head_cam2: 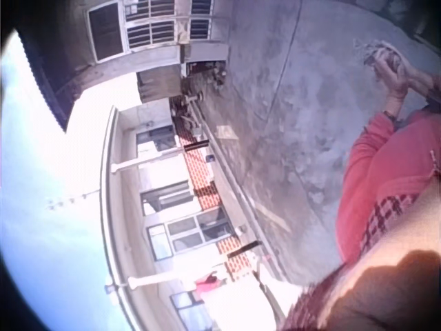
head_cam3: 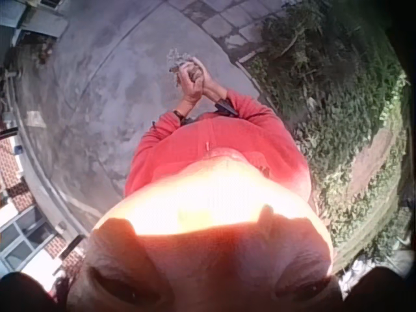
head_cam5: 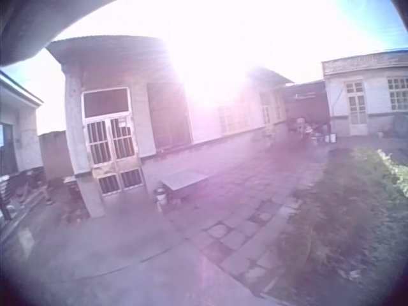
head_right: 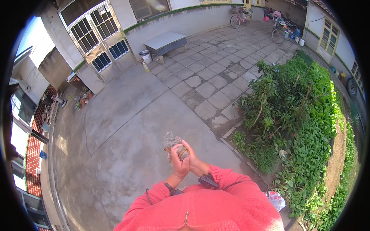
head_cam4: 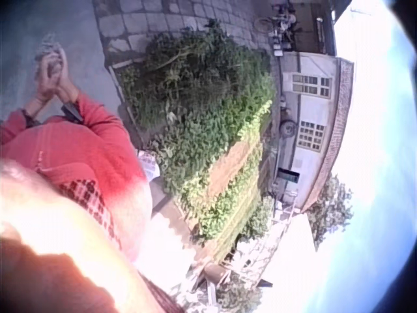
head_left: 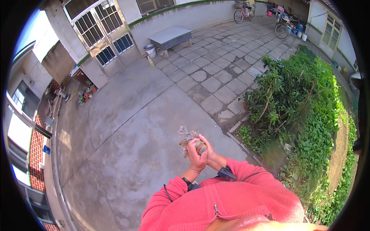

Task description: The person washes a cloth in a basin, then wipes a white table, a tiled wall ledge, and a glass door with the damp cloth. The person moves between locations in a courtyard and uses the same cloth throughout.

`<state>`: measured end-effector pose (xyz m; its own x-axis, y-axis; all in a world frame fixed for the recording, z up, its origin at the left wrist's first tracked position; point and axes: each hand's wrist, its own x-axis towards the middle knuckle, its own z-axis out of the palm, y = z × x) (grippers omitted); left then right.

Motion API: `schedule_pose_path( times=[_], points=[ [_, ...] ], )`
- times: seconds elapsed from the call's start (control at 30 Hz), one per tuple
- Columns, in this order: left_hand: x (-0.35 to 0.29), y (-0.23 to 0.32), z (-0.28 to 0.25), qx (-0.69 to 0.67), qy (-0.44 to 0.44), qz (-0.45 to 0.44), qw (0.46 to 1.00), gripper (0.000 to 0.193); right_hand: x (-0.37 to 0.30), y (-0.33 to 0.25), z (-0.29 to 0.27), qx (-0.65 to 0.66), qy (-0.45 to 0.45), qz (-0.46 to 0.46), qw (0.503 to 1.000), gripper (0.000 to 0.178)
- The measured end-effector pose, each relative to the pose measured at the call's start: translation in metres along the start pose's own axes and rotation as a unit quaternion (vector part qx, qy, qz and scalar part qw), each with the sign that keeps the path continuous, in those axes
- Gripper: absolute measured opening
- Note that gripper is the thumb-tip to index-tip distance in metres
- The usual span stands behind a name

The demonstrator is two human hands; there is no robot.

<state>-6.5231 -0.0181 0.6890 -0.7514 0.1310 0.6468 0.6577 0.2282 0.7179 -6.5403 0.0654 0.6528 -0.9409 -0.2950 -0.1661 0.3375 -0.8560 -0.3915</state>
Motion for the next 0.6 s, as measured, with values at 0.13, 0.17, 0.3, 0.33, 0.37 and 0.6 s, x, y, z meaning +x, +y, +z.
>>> schedule_pose_path(
  times=[0.13,0.17,0.3,0.33,0.37,0.6],
  points=[
    [0.042,-0.084,0.002,-0.065,-0.007,-0.048,0.997,0.039,0.054,-0.025,0.012,-0.047,0.113,0.038,0.992,0.054],
    [0.054,-0.105,0.002,-0.068,-0.001,-0.081,0.994,0.039,0.067,-0.036,0.013,-0.036,0.070,0.045,0.996,0.059],
    [0.141,-0.177,-0.018,-0.086,0.076,-0.158,0.981,0.030,0.130,-0.102,0.003,-0.216,0.062,0.188,0.956,0.075],
    [0.169,-0.189,-0.027,-0.070,0.098,-0.161,0.980,0.028,0.150,-0.122,-0.002,-0.221,0.107,0.164,0.955,0.075],
    [0.196,-0.198,-0.033,-0.071,0.072,-0.139,0.985,0.027,0.170,-0.140,-0.005,-0.223,0.134,0.137,0.956,0.075],
    [0.316,-0.263,0.027,-0.710,-0.086,-0.461,0.525,0.044,0.300,-0.186,0.017,0.105,0.000,-0.033,0.994,0.058]
  ],
)
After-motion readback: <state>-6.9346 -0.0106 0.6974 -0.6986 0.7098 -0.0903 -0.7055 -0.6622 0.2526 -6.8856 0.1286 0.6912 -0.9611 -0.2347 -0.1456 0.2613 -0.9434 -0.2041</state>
